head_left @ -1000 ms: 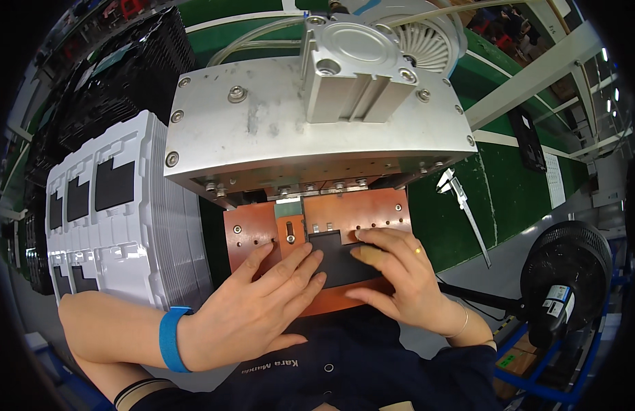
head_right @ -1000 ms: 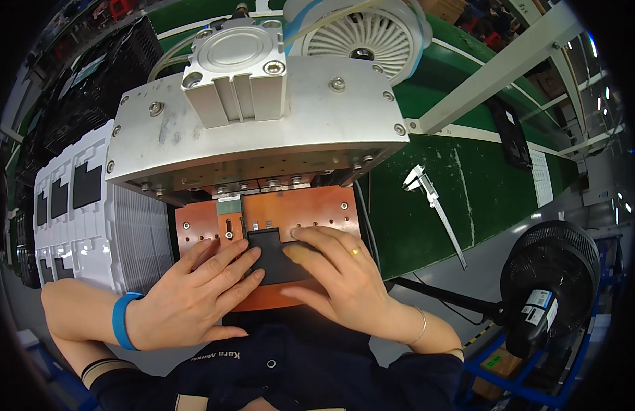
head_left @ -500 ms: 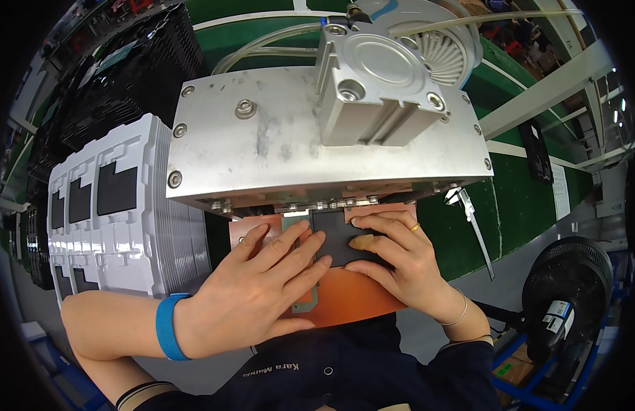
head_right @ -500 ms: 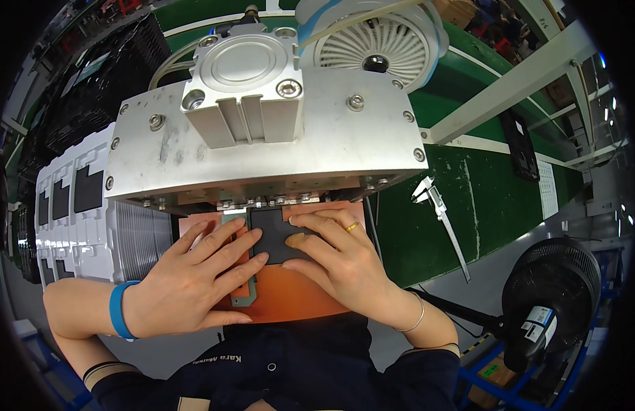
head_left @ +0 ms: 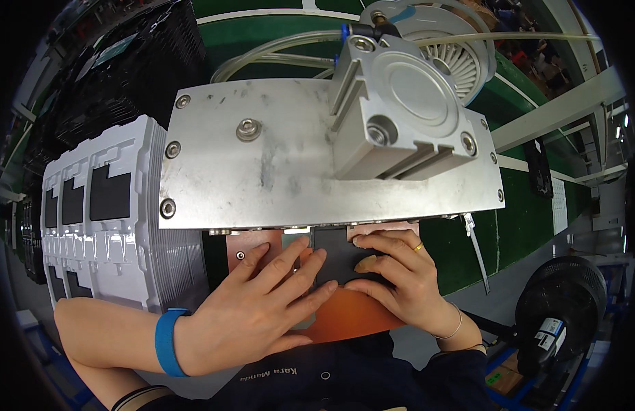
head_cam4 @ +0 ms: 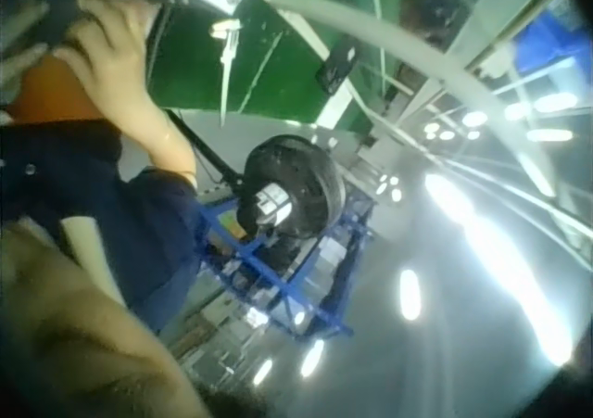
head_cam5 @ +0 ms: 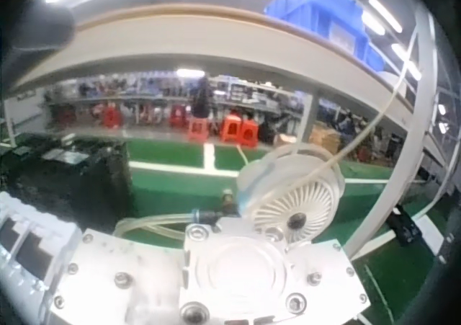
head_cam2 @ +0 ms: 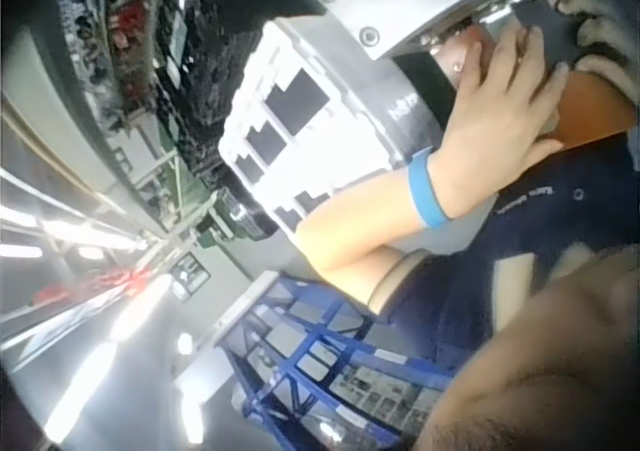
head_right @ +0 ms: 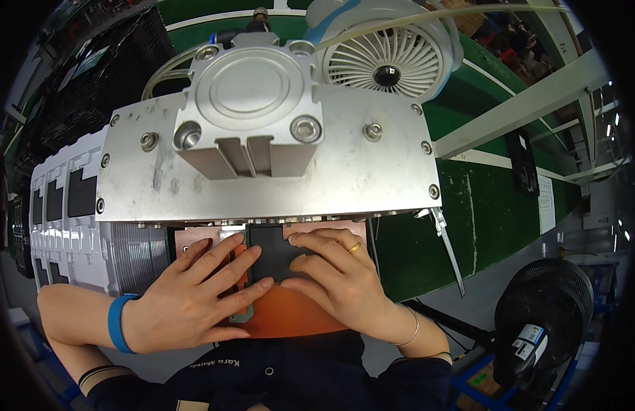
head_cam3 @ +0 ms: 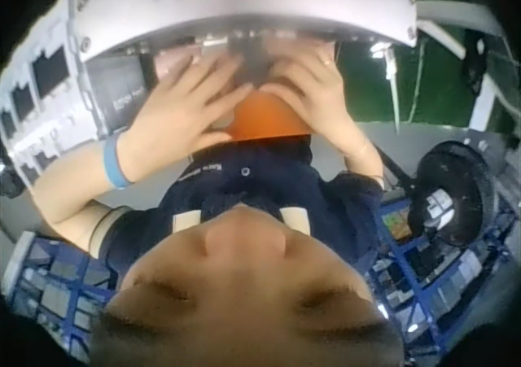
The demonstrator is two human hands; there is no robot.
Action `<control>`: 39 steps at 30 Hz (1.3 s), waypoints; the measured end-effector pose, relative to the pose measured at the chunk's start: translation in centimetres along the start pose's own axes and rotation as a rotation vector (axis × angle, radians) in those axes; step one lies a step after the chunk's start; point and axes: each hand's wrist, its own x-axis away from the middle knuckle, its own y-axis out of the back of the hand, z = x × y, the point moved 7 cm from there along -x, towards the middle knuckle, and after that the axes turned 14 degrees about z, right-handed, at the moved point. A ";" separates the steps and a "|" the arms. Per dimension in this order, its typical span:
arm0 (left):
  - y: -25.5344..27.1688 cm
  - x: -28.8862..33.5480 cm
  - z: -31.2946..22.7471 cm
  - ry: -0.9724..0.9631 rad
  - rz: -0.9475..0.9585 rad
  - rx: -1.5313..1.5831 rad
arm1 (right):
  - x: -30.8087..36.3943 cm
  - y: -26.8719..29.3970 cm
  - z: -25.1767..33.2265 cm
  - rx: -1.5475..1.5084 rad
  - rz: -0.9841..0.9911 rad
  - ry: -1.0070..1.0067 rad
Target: The person picks up small black rectangular components from a white tray and places them into a metal jig on a workbench. They press down on the components to secure them, occasionally using a caliper to measure the items. The person repeats this process, moving components from the tray to the jig and then back to the tray.
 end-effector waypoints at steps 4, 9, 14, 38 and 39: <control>0.0 -0.1 0.1 -0.003 0.011 0.002 | 0.0 -0.1 -0.1 -0.005 0.004 -0.012; 0.0 -0.1 0.0 0.007 0.024 0.004 | 0.0 -0.1 0.0 0.013 0.031 -0.021; 0.0 -0.1 0.0 0.016 0.028 0.004 | -0.1 0.0 0.1 0.016 0.025 -0.017; 0.0 0.0 -0.1 0.001 -0.012 0.002 | -0.4 -0.2 -0.4 -0.067 0.099 -0.049; 0.0 0.1 -0.1 -0.008 -0.023 0.009 | -0.5 -0.2 -0.4 -0.089 0.138 -0.056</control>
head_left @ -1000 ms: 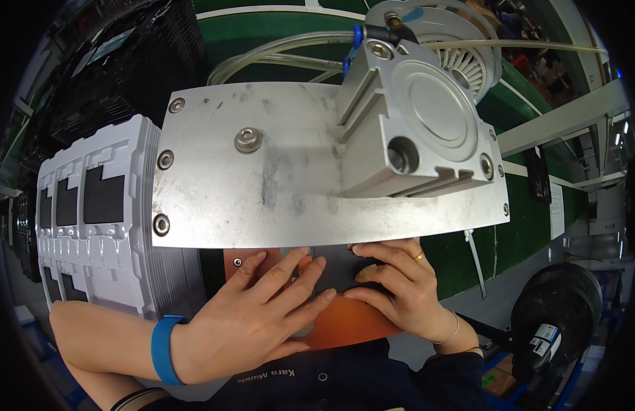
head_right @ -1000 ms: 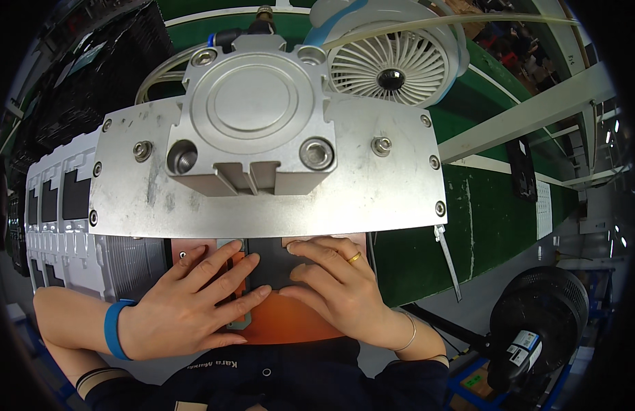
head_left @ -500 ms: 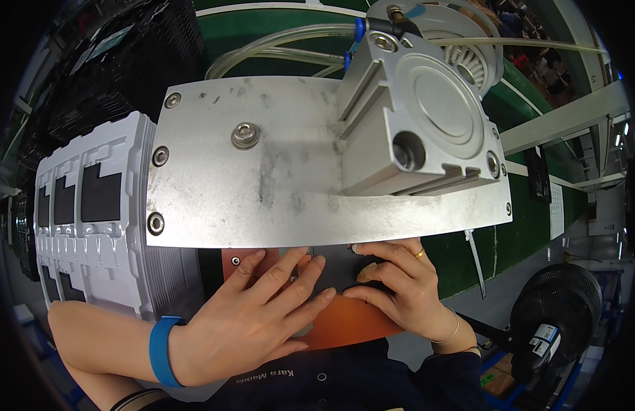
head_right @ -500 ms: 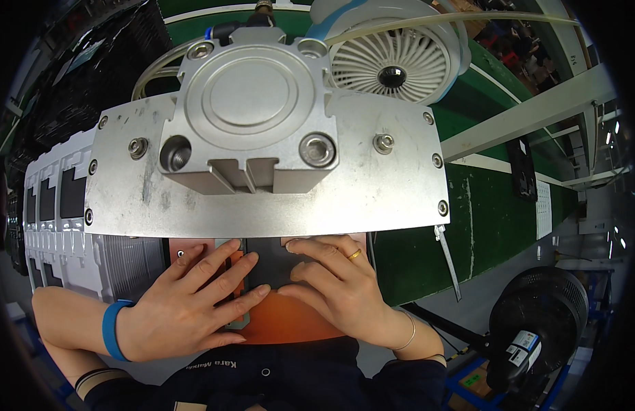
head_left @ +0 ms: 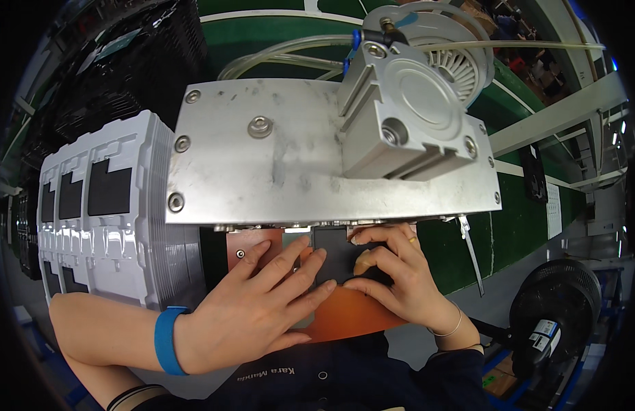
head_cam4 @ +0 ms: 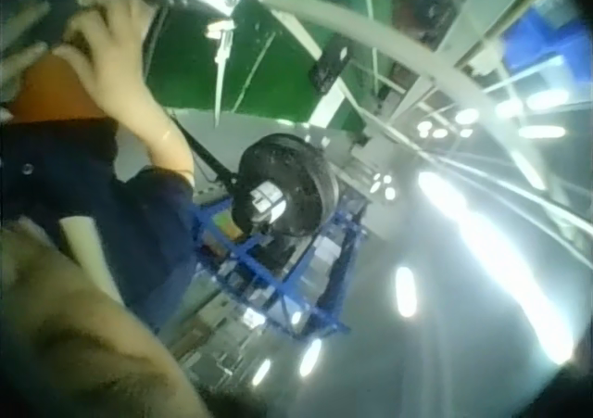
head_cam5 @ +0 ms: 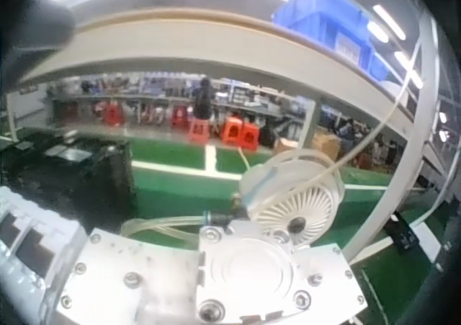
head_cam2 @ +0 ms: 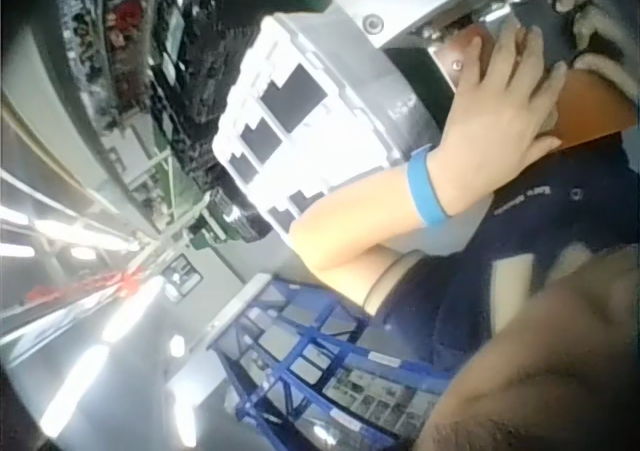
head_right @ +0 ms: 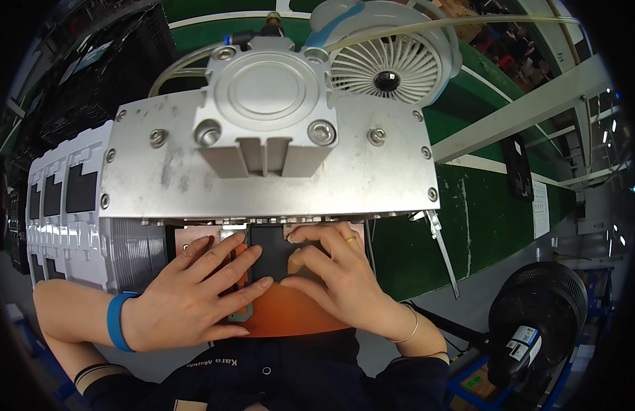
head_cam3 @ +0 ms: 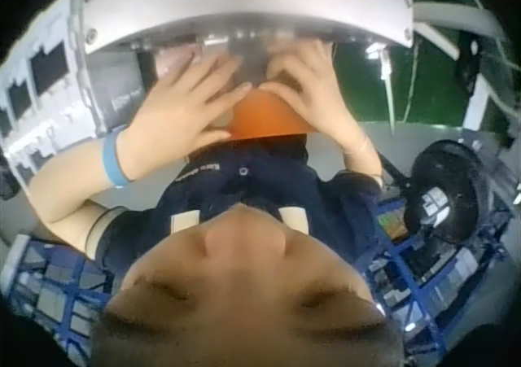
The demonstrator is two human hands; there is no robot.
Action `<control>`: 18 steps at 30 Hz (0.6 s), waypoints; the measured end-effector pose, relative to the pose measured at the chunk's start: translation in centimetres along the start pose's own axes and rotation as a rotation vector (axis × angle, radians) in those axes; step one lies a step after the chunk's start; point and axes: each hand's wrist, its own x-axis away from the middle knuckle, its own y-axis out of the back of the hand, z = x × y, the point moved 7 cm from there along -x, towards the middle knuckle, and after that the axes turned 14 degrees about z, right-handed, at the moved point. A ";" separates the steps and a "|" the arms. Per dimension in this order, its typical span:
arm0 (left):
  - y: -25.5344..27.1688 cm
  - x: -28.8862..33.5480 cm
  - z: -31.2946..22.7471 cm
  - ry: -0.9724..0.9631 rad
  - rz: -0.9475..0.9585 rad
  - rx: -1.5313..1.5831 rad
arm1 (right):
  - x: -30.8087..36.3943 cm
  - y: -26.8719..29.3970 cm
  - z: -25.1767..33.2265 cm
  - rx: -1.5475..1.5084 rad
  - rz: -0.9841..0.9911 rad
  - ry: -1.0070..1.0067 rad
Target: The person picks up small black rectangular components from a white tray and places them into a metal jig on a workbench. They press down on the components to secure them, occasionally using a caliper to measure the items. The person repeats this process, moving components from the tray to the jig and then back to the tray.
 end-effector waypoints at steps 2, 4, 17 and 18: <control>0.1 0.1 -0.1 -0.017 -0.016 -0.023 | -0.2 0.1 0.1 0.002 0.034 -0.015; 0.3 0.2 -0.3 -0.038 -0.041 -0.041 | -0.4 0.3 0.3 -0.006 0.080 -0.020; 1.5 2.0 2.3 0.028 -0.136 0.871 | 1.5 0.1 -0.7 -1.005 0.071 -0.454; 1.3 2.1 2.2 0.032 -0.117 0.946 | 1.7 0.0 0.0 -0.957 0.080 -0.428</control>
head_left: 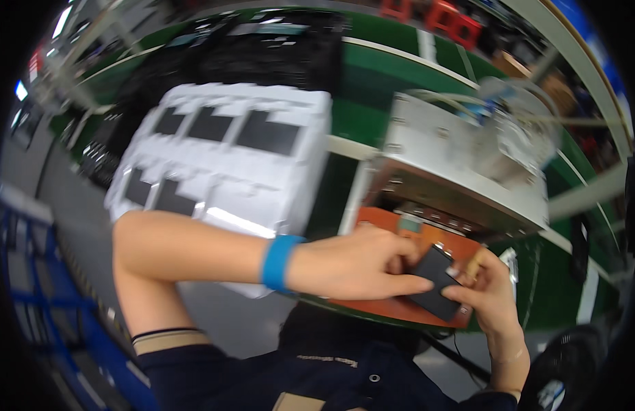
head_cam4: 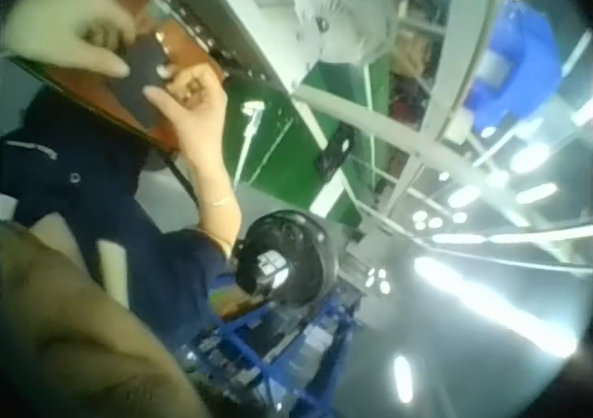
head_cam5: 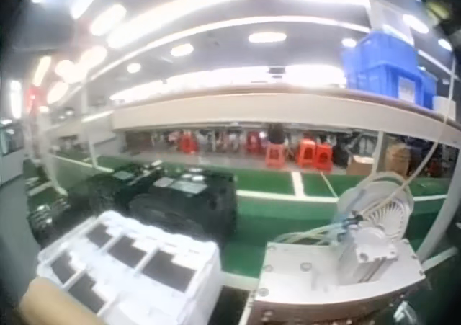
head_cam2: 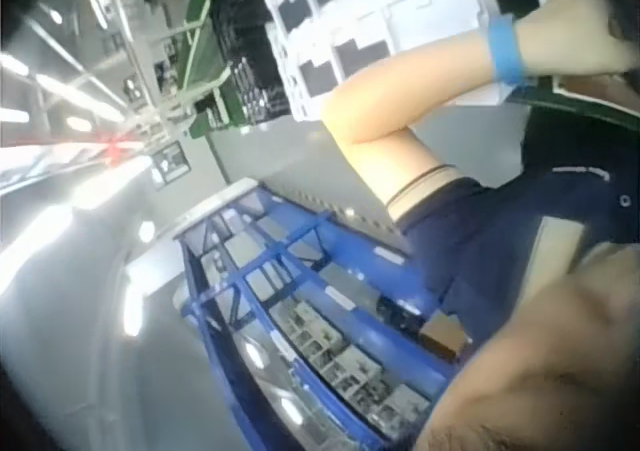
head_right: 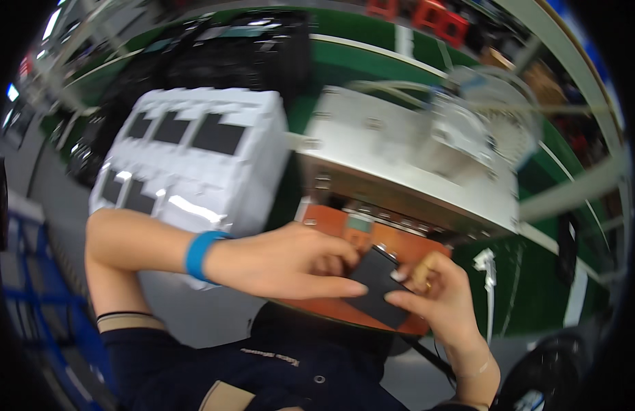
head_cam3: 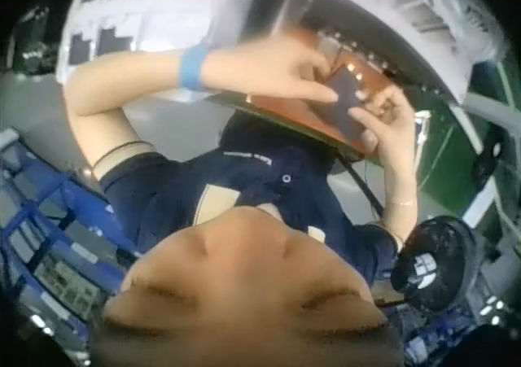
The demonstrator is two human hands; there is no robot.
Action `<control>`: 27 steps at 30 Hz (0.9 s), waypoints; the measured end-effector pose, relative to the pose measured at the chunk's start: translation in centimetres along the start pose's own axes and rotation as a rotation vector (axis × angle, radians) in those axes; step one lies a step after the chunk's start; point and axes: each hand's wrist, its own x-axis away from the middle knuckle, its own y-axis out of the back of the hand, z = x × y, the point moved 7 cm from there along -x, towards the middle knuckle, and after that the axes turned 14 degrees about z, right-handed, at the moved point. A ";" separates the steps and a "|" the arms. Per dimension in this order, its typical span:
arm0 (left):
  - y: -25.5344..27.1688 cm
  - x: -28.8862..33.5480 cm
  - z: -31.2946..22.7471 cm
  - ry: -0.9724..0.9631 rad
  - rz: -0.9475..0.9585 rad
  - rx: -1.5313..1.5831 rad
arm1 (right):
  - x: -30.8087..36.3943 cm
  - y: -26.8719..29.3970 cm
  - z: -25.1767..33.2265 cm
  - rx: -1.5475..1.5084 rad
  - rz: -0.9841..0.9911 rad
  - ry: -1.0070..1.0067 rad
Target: The person picks up small black rectangular components from a white tray and places them into a metal jig on a workbench. They press down on the components to secure them, occasionally using a caliper to measure the items. The person repeats this process, moving components from the tray to the jig and then back to the tray.
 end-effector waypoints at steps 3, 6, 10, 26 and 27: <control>-0.9 1.9 0.6 -0.096 -0.142 0.252 | -0.4 -4.2 2.0 -0.072 0.131 0.261; 0.3 8.3 0.1 -0.142 -0.418 0.397 | -0.9 -6.5 4.2 0.005 0.185 0.398; 4.8 17.8 3.7 0.155 -0.713 0.326 | -2.3 -7.1 4.5 0.077 0.274 0.400; 11.6 36.7 9.0 0.857 -1.289 -1.151 | -7.3 -23.0 4.2 1.169 0.523 1.115; 13.3 37.6 11.4 0.984 -1.170 -0.805 | -7.5 -22.9 4.2 1.170 0.528 1.143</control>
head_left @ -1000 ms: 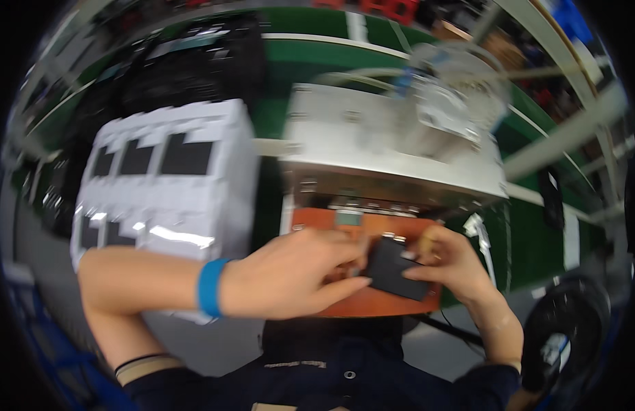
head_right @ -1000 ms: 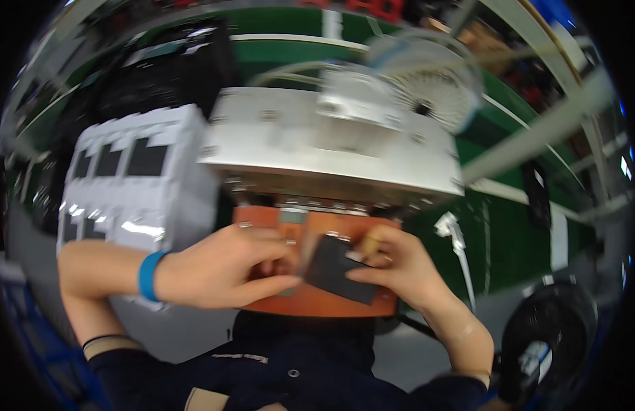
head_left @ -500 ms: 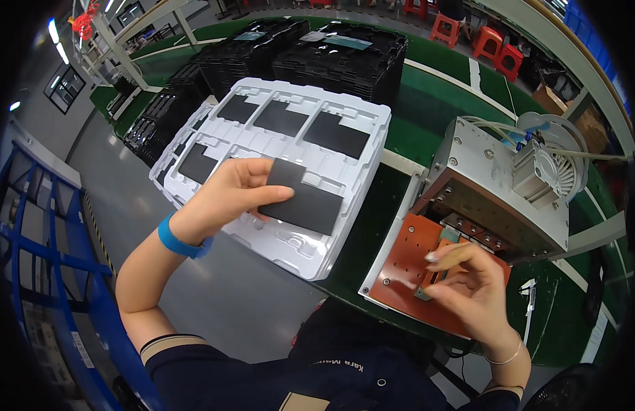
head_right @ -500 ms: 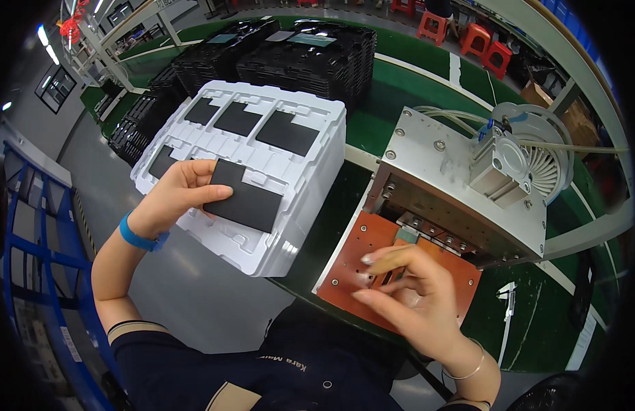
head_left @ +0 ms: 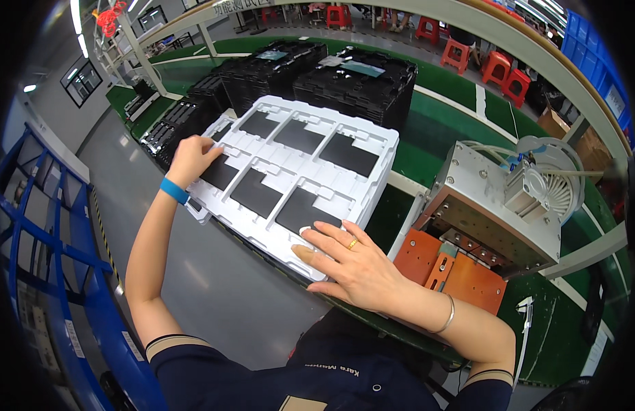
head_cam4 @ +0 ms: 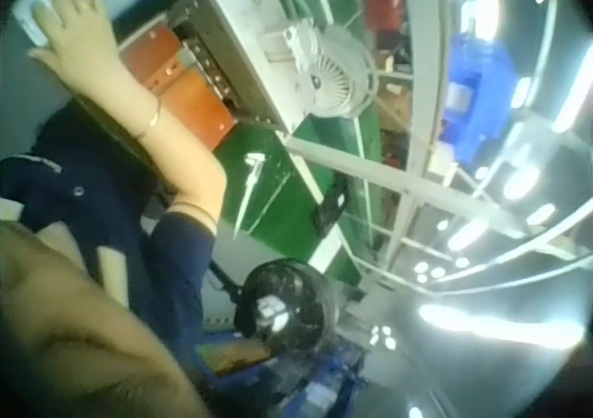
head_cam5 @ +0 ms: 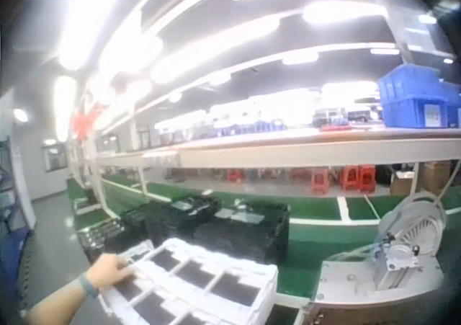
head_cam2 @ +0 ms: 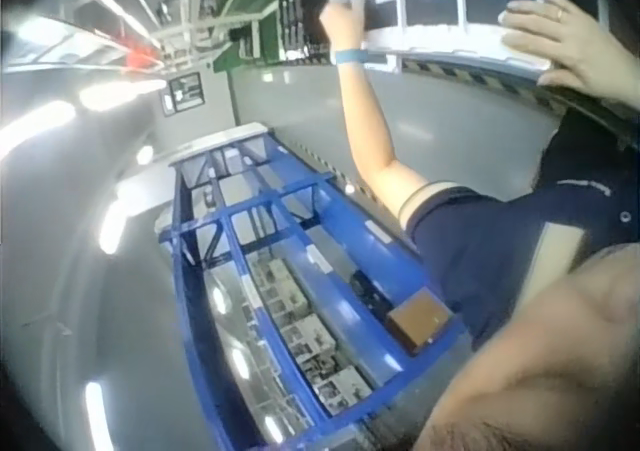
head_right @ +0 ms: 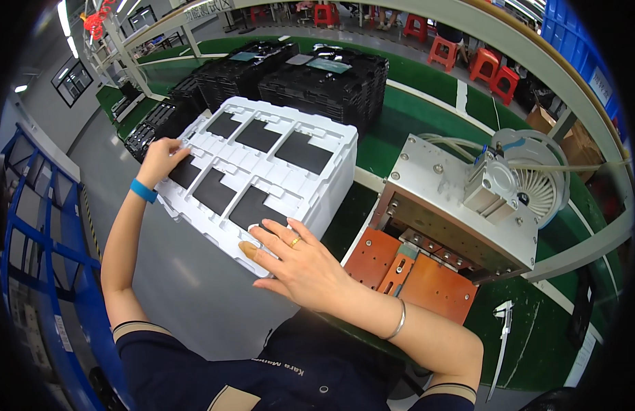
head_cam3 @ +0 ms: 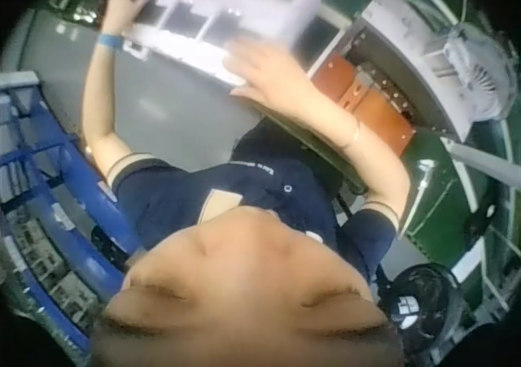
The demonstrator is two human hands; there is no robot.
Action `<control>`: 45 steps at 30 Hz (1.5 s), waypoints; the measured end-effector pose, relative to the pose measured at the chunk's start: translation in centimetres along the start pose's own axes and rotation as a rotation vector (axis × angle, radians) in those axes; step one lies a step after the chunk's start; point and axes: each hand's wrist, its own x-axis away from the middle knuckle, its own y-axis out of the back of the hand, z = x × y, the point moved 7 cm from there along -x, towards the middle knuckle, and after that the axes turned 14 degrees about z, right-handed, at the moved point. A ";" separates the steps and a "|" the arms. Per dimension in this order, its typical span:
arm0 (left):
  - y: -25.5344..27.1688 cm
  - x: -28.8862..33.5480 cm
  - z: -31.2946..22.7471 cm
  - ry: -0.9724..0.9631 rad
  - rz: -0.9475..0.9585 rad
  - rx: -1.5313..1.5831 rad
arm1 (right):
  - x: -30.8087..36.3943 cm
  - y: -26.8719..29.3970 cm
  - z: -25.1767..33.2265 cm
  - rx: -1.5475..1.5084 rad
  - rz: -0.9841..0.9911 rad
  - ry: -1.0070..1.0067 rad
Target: The person picks up small black rectangular components from a white tray and places them into a metal jig on a workbench. They press down on the components to secure them, occasionally using a caliper to measure the items. The person repeats this process, moving components from the tray to the jig and then back to the tray.
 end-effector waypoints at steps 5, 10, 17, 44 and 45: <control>-1.8 -2.0 1.5 0.114 0.248 0.373 | 0.5 -0.6 0.1 0.036 -0.037 0.000; -0.7 -1.7 1.2 0.334 0.379 0.506 | 0.8 -0.1 0.6 0.039 -0.106 0.026; 0.7 -3.1 2.4 0.399 0.457 1.038 | 1.5 0.6 1.1 -0.003 -0.228 0.120; -4.9 5.4 28.3 0.118 -0.361 1.889 | 1.9 2.3 0.6 -0.020 -0.290 0.071; -6.6 5.5 30.0 0.151 -0.429 1.886 | 1.8 2.3 0.6 -0.028 -0.288 0.068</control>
